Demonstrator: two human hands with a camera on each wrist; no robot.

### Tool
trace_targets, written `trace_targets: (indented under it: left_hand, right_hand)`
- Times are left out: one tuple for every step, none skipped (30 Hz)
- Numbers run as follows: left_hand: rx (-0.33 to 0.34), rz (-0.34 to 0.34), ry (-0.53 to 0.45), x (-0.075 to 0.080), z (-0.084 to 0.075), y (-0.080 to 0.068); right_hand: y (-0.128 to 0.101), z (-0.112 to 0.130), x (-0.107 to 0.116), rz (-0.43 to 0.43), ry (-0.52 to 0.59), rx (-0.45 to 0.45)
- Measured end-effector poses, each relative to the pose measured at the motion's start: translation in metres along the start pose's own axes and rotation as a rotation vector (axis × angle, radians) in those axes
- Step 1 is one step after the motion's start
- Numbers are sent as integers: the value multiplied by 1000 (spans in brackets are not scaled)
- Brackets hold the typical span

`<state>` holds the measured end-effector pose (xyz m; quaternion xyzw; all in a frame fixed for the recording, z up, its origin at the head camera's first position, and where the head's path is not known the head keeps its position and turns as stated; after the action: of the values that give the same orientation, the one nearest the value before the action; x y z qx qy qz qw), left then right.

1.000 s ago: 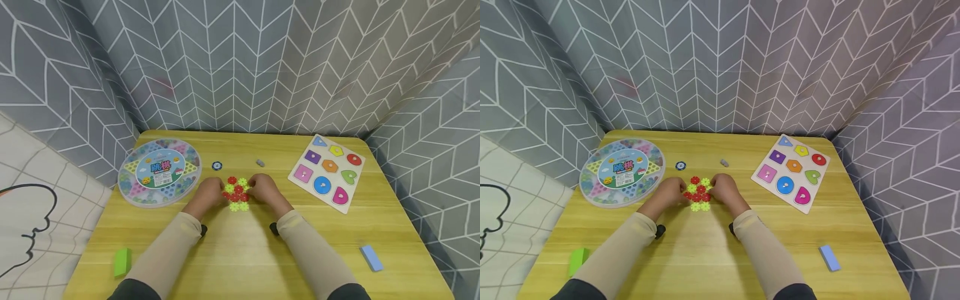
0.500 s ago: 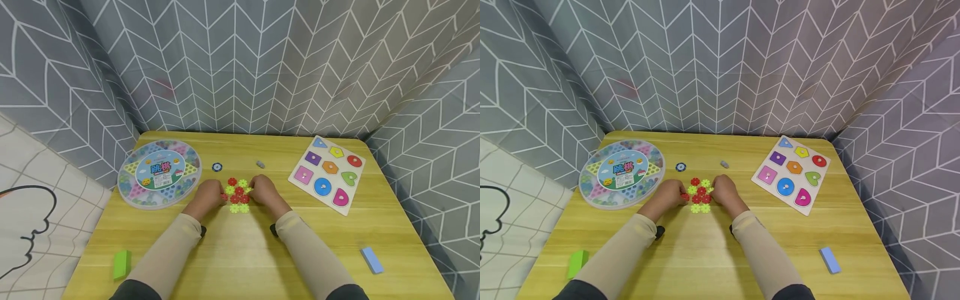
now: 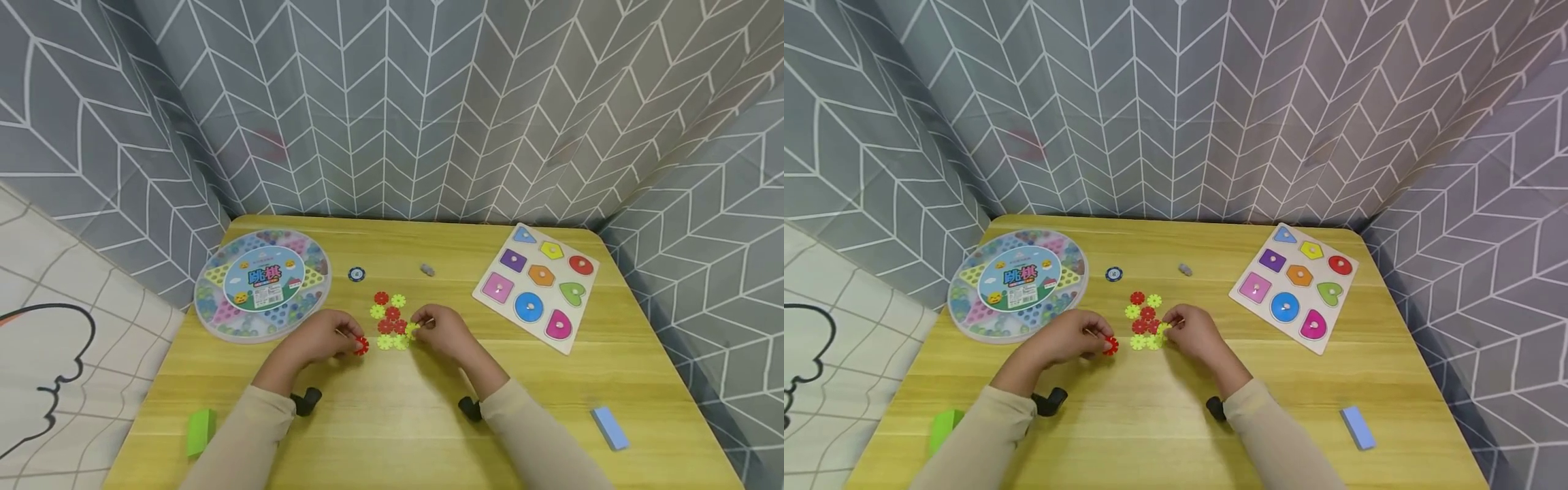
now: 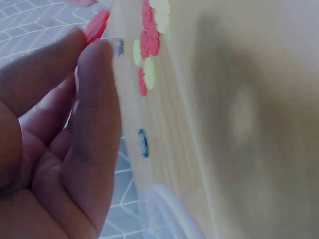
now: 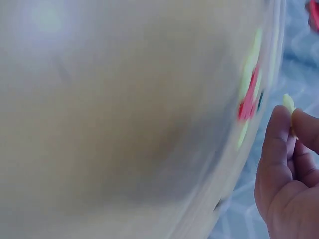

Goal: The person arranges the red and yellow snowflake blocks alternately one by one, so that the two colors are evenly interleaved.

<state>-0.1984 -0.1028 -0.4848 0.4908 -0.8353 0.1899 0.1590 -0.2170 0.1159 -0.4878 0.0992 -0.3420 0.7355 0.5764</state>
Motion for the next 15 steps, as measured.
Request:
trace_targets:
  left_hand:
    - [-9,12,-29,-3,-1,-9]
    - [-22,23,-44,-5,-1,-17]
    - [-28,30,-60,-7,-1,-25]
    - [-37,31,-70,-9,0,-33]
    - [-43,27,-75,-10,1,-40]
    - [-43,18,-82,-11,3,-46]
    - [-42,6,-82,-12,5,-52]
    - [-36,-10,-75,-11,8,-58]
    - [-29,-30,-60,-10,11,-63]
    - [-16,-51,-34,-9,14,-67]
    - [1,-72,-14,-7,18,-71]
    - [14,-93,13,-5,22,-74]
    - [28,-112,47,-2,25,-77]
    - [43,-127,78,0,29,-80]
    - [63,-139,106,2,33,-82]
  right_hand:
    - [-9,2,-7,33,5,20]
    - [-18,4,-15,65,-1,41]
    - [-26,7,-24,96,-19,66]
    - [-33,10,-33,127,-42,92]
    - [-40,14,-43,155,-62,119]
    - [-45,19,-52,177,-83,144]
    - [-49,24,-61,196,-103,165]
    - [-51,28,-69,211,-125,185]
    - [-53,32,-77,225,-144,201]
    - [-54,36,-85,238,-163,215]
    - [-54,40,-92,249,-184,226]
    - [-54,42,-99,255,-210,238]
    - [-54,45,-106,259,-239,250]
    - [-53,48,-113,261,-267,261]
    - [-52,50,-119,261,-296,269]
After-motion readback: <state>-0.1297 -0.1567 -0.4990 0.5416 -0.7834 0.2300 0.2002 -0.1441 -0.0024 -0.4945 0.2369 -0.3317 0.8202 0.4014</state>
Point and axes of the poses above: each hand's wrist, its own y-axis towards the middle knuckle, its own x-axis out of the back of the hand, z = x × y, the point moved 9 cm from there along y, towards the middle knuckle, and after that the axes turned 13 degrees about -x, right-handed, at the moved point
